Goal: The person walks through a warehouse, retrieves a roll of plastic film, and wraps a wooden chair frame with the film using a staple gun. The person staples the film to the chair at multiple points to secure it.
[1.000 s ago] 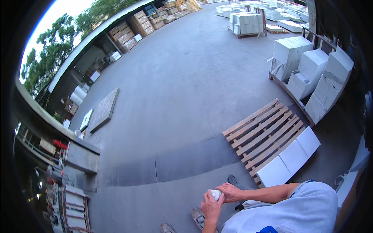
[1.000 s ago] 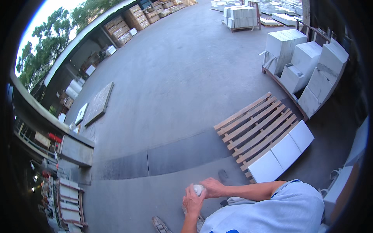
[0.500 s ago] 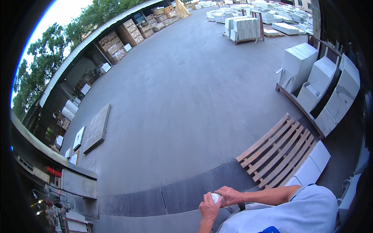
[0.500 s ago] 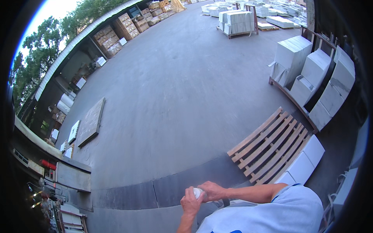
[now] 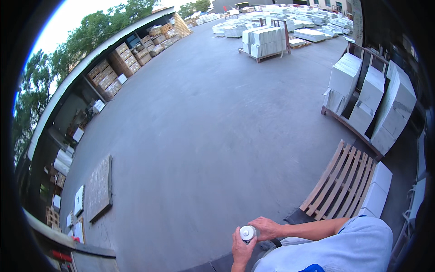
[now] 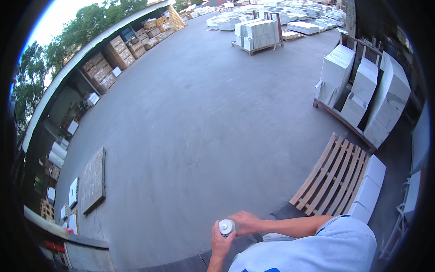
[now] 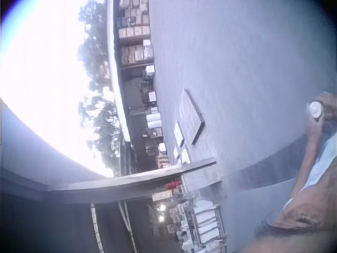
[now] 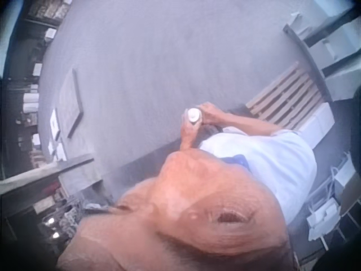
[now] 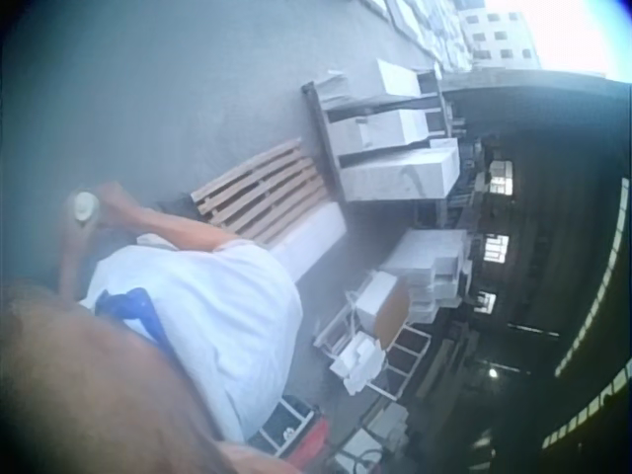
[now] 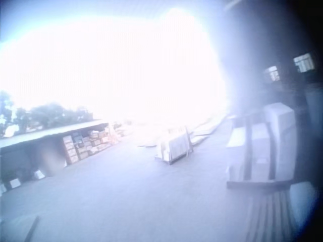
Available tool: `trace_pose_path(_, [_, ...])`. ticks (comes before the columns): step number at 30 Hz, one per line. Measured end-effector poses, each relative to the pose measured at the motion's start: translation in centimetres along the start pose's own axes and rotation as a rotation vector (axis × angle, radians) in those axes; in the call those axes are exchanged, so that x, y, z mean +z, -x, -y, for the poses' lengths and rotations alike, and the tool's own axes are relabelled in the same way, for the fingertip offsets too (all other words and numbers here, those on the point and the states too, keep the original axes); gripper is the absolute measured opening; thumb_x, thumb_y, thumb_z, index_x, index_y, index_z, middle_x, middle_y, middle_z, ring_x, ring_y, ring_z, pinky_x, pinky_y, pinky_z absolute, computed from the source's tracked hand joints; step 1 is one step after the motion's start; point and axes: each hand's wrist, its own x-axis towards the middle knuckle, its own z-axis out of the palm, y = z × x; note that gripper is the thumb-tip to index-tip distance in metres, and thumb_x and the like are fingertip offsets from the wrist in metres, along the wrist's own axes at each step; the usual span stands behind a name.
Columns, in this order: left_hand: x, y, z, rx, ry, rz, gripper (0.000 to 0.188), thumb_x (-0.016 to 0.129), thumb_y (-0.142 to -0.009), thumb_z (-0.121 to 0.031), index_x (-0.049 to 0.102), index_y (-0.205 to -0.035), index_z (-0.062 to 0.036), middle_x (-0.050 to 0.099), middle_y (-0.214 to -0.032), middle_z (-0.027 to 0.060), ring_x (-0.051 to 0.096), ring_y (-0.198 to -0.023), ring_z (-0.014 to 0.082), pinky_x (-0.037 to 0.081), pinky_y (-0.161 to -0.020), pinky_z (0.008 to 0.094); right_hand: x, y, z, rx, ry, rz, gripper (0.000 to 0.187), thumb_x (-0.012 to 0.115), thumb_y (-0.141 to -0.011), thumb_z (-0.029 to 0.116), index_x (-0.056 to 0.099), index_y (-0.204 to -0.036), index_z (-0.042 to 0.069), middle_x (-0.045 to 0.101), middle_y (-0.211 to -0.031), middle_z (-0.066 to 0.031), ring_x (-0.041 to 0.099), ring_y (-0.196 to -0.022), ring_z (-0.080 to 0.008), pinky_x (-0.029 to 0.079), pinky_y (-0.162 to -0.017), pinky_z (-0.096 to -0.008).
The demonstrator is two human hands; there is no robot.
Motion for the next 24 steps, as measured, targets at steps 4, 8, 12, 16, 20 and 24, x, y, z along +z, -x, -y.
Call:
trace_pose_path(4, [-3.7,-10.7,5.6,-0.02,0.124,0.019,0.069,0.079,-0.077,-0.029,0.047,-0.129,0.002,0.054,-0.12,0.0204,0.056,-0.11,0.0351,0.048,-0.088,0.0421,0.5,-11.7,-3.2,0.013,-0.044,-0.009,0.062,0.083,-0.068,0.029,0.056,-0.116,0.001,0.065,-0.107,-0.0158,0.062,-0.103,-0.0323,0.046,-0.093,-0.0432])
trace_pose_path(8, [-7.4,-22.6,11.2,-0.154,0.089,0.088,0.049,0.076,-0.08,-0.025,0.057,-0.117,0.0008,0.065,-0.097,0.0151,0.064,-0.087,0.0245,0.05,-0.078,0.0388,1.8,-24.3,-8.7,-0.021,-0.027,-0.052,0.061,0.084,-0.067,0.03,0.057,-0.114,0.002,0.065,-0.106,-0.0153,0.063,-0.102,-0.0315,0.047,-0.092,-0.0427])
trace_pose_path(12, [-12.2,-33.7,14.1,-0.333,-0.008,0.117,0.033,0.063,-0.087,-0.028,0.061,-0.105,-0.0003,0.067,-0.082,0.0176,0.064,-0.08,0.0339,0.049,-0.074,0.0438,1.6,-37.7,-13.0,-0.082,0.015,-0.045,0.06,0.084,-0.067,0.029,0.058,-0.113,0.002,0.066,-0.105,-0.0151,0.064,-0.101,-0.0313,0.047,-0.091,-0.0425])
trace_pose_path(16, [-17.0,-44.5,16.4,-0.332,-0.044,0.034,0.027,0.053,-0.092,-0.028,0.057,-0.093,-0.0004,0.065,-0.085,0.0257,0.061,-0.083,0.0462,0.046,-0.073,0.0541,0.2,-51.8,-14.9,-0.048,0.029,0.115,0.064,0.085,-0.064,0.03,0.058,-0.115,0.003,0.066,-0.108,-0.016,0.063,-0.103,-0.0314,0.048,-0.09,-0.042])
trace_pose_path(20, [-21.3,-55.1,21.1,-0.397,-0.08,-0.007,0.03,0.051,-0.093,-0.029,0.056,-0.087,0.0001,0.063,-0.089,0.0287,0.059,-0.085,0.0487,0.044,-0.072,0.0581,1.1,-65.6,-17.7,-0.014,0.074,0.252,0.065,0.085,-0.062,0.03,0.058,-0.115,0.003,0.065,-0.109,-0.0161,0.062,-0.105,-0.0332,0.047,-0.091,-0.0425])
trace_pose_path(24, [-25.4,-66.6,29.4,-0.42,0.076,0.051,0.034,0.053,-0.091,-0.032,0.063,-0.09,0.0004,0.066,-0.091,0.0255,0.062,-0.086,0.045,0.048,-0.073,0.052,4.7,-78.8,-22.0,-0.046,0.099,0.224,0.072,0.085,-0.062,0.031,0.055,-0.121,0.003,0.063,-0.117,-0.0166,0.058,-0.111,-0.0342,0.044,-0.096,-0.0435])
